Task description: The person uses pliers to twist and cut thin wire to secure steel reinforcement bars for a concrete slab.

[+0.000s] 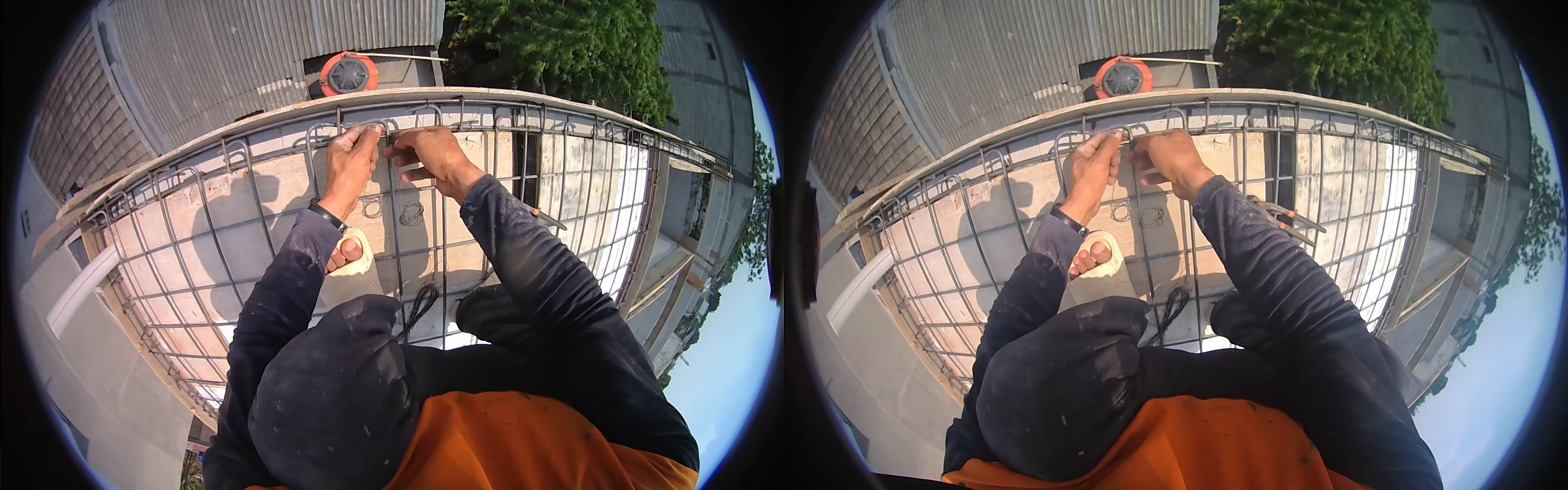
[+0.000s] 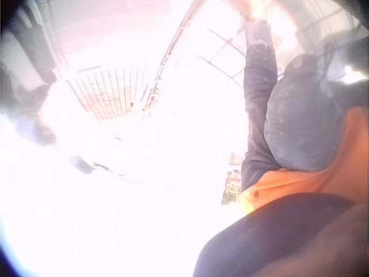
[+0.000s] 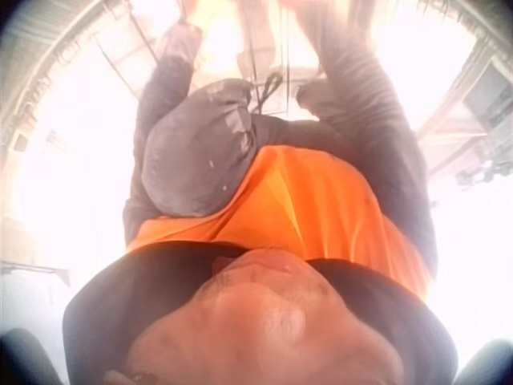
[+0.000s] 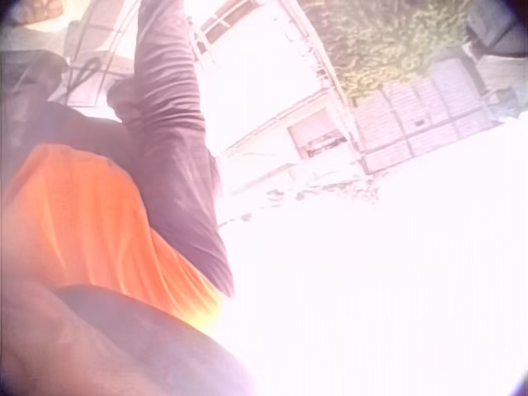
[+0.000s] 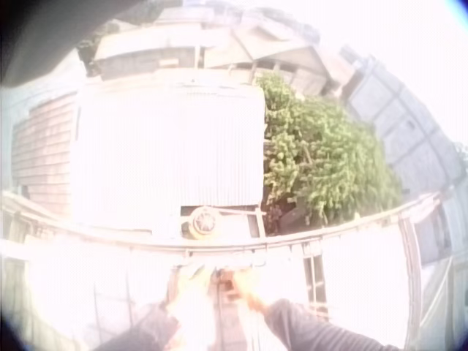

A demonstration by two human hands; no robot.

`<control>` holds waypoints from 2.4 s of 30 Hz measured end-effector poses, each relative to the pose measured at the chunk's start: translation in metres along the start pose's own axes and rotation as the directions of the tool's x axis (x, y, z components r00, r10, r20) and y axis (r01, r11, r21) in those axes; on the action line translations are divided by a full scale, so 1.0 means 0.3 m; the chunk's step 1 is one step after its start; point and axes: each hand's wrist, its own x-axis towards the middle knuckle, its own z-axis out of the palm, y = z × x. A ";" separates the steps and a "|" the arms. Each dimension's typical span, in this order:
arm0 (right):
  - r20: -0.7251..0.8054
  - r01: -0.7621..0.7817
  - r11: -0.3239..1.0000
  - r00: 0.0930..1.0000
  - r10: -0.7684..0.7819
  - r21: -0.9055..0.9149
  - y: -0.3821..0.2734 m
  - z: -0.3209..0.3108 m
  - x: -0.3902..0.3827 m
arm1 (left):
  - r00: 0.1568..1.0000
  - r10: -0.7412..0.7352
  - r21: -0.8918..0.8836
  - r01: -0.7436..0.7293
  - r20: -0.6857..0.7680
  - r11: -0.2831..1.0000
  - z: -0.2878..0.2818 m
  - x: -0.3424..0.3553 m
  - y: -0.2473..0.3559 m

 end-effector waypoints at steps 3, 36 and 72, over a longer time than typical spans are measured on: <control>-0.064 -0.003 0.989 0.998 -0.006 -0.148 -0.039 0.002 0.005 | 0.999 -0.045 -0.018 0.045 -0.002 0.999 0.010 -0.015 0.024; 0.110 0.159 0.768 0.987 -0.116 -0.621 -0.156 0.027 0.102 | 0.981 -0.078 -0.096 0.097 0.177 0.991 -0.028 -0.110 0.026; -0.040 -0.110 0.900 0.989 0.139 0.421 0.059 0.116 0.074 | 0.518 0.675 0.722 -0.691 0.525 -0.031 -0.138 0.074 0.071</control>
